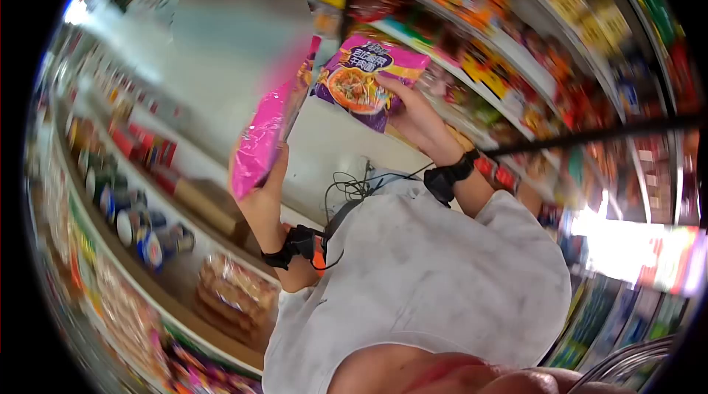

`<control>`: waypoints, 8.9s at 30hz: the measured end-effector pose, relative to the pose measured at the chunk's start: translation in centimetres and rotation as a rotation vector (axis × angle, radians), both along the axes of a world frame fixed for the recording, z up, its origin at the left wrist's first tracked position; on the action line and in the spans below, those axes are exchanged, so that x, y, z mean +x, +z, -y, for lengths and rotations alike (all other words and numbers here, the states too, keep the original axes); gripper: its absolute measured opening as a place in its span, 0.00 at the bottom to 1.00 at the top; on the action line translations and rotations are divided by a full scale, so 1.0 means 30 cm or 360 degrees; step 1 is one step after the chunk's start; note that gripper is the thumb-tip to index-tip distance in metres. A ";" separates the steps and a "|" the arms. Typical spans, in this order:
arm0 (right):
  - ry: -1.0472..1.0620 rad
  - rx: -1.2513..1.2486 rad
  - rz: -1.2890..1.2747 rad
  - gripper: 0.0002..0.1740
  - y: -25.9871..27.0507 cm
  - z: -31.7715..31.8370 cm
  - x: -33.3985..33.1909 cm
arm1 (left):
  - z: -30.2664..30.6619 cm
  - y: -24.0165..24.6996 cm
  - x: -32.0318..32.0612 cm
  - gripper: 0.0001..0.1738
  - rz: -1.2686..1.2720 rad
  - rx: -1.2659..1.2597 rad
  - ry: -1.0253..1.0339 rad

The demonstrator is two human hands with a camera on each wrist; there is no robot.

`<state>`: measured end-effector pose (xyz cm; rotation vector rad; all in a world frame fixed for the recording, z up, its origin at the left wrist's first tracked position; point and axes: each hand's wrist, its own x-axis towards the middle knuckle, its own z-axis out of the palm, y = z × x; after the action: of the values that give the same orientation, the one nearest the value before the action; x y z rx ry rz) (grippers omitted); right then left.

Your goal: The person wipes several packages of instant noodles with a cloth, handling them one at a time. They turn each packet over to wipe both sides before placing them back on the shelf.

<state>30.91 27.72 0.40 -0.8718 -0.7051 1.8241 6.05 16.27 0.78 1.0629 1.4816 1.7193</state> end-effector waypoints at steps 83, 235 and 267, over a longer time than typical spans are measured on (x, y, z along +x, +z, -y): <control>-0.1099 0.0280 -0.0723 0.12 -0.446 -0.906 1.961 | -1.744 -0.539 2.321 0.44 -0.1910 0.0458 -0.1221; 0.2877 0.0653 -0.0631 0.29 0.195 0.991 -1.958 | 1.036 0.122 0.064 0.19 -0.0019 0.1845 0.3177; 0.2006 0.0156 -0.0596 0.28 0.174 0.261 -1.026 | 0.819 0.011 -0.056 0.28 0.0706 0.0406 0.2091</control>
<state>0.12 19.90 5.64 0.1210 -1.2133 2.8781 4.38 -8.29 1.09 -0.4277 1.7684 2.7751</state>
